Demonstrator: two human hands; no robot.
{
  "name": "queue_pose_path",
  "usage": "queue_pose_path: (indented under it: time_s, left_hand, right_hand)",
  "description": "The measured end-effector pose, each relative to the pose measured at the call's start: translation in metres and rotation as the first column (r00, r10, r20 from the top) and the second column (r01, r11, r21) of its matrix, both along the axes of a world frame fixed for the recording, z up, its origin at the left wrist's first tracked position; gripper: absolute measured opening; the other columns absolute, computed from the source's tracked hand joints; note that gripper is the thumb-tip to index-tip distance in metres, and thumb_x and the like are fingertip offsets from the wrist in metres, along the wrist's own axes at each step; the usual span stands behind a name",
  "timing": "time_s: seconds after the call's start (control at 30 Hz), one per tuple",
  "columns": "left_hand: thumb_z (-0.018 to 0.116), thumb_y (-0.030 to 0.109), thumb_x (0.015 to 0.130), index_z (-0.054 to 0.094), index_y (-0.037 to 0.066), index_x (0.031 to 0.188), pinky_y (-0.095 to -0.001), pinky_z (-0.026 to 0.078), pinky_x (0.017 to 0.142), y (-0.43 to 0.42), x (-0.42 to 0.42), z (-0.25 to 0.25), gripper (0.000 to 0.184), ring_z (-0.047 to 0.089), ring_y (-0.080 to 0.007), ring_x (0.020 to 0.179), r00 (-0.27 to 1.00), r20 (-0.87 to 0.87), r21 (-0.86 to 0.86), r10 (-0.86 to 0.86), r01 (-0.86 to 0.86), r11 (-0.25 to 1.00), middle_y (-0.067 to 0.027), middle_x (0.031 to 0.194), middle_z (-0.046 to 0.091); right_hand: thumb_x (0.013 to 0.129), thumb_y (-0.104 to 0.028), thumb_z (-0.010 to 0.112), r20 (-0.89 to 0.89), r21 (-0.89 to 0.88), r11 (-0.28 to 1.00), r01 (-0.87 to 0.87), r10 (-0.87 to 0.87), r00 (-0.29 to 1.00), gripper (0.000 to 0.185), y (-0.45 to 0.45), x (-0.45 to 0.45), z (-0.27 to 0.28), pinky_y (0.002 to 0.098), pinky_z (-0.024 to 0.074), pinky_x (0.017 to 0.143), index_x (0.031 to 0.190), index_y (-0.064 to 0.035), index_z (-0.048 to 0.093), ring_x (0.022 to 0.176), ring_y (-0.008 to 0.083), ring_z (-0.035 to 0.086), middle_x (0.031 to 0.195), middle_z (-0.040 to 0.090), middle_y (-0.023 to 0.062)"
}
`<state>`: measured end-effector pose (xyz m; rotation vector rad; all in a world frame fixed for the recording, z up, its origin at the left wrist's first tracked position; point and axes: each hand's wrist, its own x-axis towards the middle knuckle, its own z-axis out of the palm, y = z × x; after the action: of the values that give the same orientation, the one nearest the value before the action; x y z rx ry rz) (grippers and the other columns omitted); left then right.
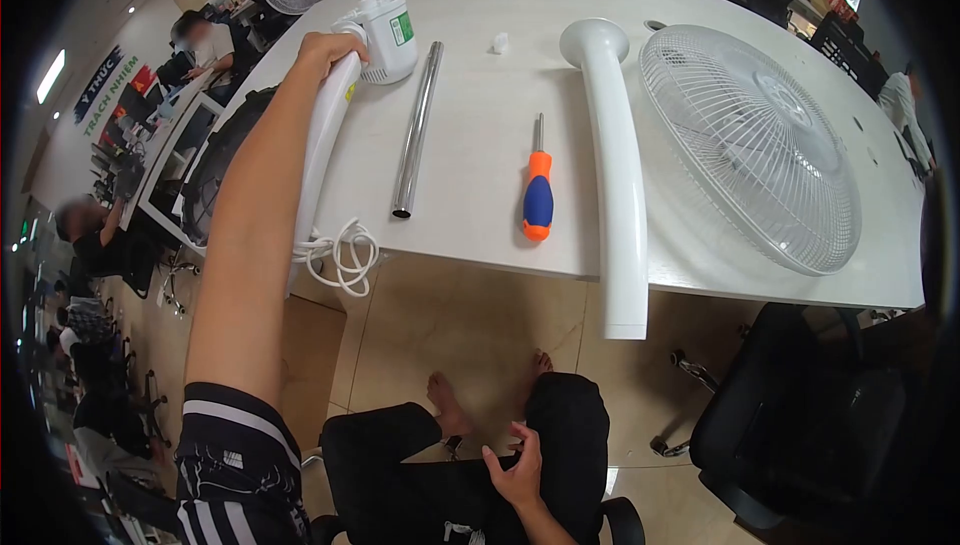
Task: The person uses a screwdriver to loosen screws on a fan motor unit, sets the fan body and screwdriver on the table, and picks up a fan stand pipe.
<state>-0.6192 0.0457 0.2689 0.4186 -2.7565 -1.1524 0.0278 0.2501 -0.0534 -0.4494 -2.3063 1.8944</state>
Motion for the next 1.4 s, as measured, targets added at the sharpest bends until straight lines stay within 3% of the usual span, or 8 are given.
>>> queue_pose_path:
  time_s: [0.2, 0.47, 0.5, 0.6, 0.63, 0.77, 1.2, 1.4]
  left_hand:
    - [0.093, 0.013, 0.046, 0.077, -0.009, 0.098, -0.0438, 0.062, 0.066, -0.007, -0.023, -0.010, 0.059, 0.076, -0.0327, 0.075, 0.993, -0.070, 0.074, -0.090, 0.095, 0.993, -0.0220, 0.096, 0.077]
    - [0.095, 0.060, 0.065, 0.062, -0.001, 0.137, -0.0426, 0.061, 0.070, -0.043, 0.039, -0.013, 0.100, 0.075, -0.0260, 0.085, 0.966, 0.022, 0.066, -0.257, 0.255, 0.965, -0.0158, 0.110, 0.073]
    - [0.097, 0.056, 0.066, 0.050, 0.004, 0.155, -0.0436, 0.062, 0.077, -0.053, 0.044, -0.013, 0.114, 0.075, -0.0262, 0.094, 0.951, 0.057, 0.095, -0.303, 0.297, 0.950, -0.0169, 0.123, 0.071]
    - [0.099, 0.048, 0.068, 0.040, 0.009, 0.165, -0.0450, 0.061, 0.084, -0.084, 0.066, -0.023, 0.120, 0.074, -0.0264, 0.100, 0.945, 0.021, -0.076, -0.326, 0.327, 0.942, -0.0185, 0.127, 0.071]
    - [0.100, 0.036, 0.067, 0.037, 0.015, 0.168, -0.0468, 0.059, 0.087, -0.090, 0.073, -0.027, 0.120, 0.073, -0.0271, 0.103, 0.923, -0.011, 0.022, -0.384, 0.384, 0.923, -0.0205, 0.130, 0.071]
    - [0.095, 0.026, 0.067, 0.049, 0.012, 0.162, -0.0392, 0.059, 0.081, -0.093, 0.077, -0.045, 0.106, 0.073, -0.0245, 0.094, 0.953, -0.143, 0.095, -0.268, 0.283, 0.955, -0.0204, 0.124, 0.073]
    - [0.087, 0.029, 0.078, 0.044, 0.012, 0.164, -0.0339, 0.060, 0.073, -0.079, 0.057, -0.081, 0.098, 0.072, -0.0175, 0.085, 0.961, -0.059, 0.422, -0.270, 0.269, 0.866, -0.0126, 0.118, 0.073]
    - [0.090, 0.033, 0.076, 0.033, 0.013, 0.169, -0.0338, 0.060, 0.077, -0.074, 0.051, -0.086, 0.110, 0.072, -0.0171, 0.097, 0.931, -0.066, 0.506, -0.359, 0.341, 0.792, -0.0137, 0.130, 0.069]
  right_hand:
    - [0.083, -0.018, 0.089, 0.014, 0.030, 0.999, -0.020, 0.020, 1.000, 0.064, 0.002, -0.004, 0.000, 0.0404, 0.0590, 0.085, 0.134, 0.0031, 0.055, 0.111, 0.0350, 0.067, 0.122, 0.062, 0.0218]
    - [0.083, -0.013, 0.088, 0.011, 0.065, 0.997, -0.051, 0.051, 0.999, 0.067, -0.002, -0.002, -0.009, 0.0384, 0.0577, 0.087, 0.137, 0.0010, 0.052, 0.117, 0.0300, 0.065, 0.127, 0.061, 0.0185]
    - [0.083, -0.014, 0.089, 0.017, 0.064, 0.997, -0.052, 0.051, 0.999, 0.068, -0.003, -0.001, -0.011, 0.0386, 0.0575, 0.088, 0.138, 0.0011, 0.052, 0.118, 0.0299, 0.065, 0.127, 0.061, 0.0188]
    - [0.082, -0.015, 0.089, 0.008, 0.085, 0.995, -0.053, 0.053, 0.999, 0.071, -0.002, 0.001, -0.015, 0.0390, 0.0573, 0.089, 0.139, 0.0015, 0.051, 0.118, 0.0299, 0.065, 0.127, 0.061, 0.0194]
    - [0.082, -0.015, 0.089, -0.001, 0.093, 0.994, -0.050, 0.050, 0.999, 0.072, -0.003, 0.001, -0.014, 0.0393, 0.0571, 0.090, 0.140, 0.0018, 0.050, 0.118, 0.0300, 0.065, 0.127, 0.061, 0.0197]
    - [0.082, -0.016, 0.089, -0.013, 0.124, 0.990, -0.069, 0.071, 0.997, 0.073, -0.005, 0.001, -0.013, 0.0401, 0.0569, 0.090, 0.141, 0.0020, 0.049, 0.119, 0.0307, 0.064, 0.128, 0.061, 0.0199]
    - [0.081, -0.015, 0.088, -0.029, 0.123, 0.984, -0.126, 0.130, 0.991, 0.078, -0.009, -0.003, -0.011, 0.0426, 0.0570, 0.090, 0.144, 0.0034, 0.048, 0.119, 0.0362, 0.063, 0.131, 0.058, 0.0231]
    - [0.080, -0.013, 0.088, -0.032, 0.109, 0.983, -0.146, 0.150, 0.988, 0.079, -0.012, -0.002, -0.013, 0.0427, 0.0564, 0.092, 0.145, 0.0037, 0.047, 0.121, 0.0360, 0.062, 0.131, 0.057, 0.0228]
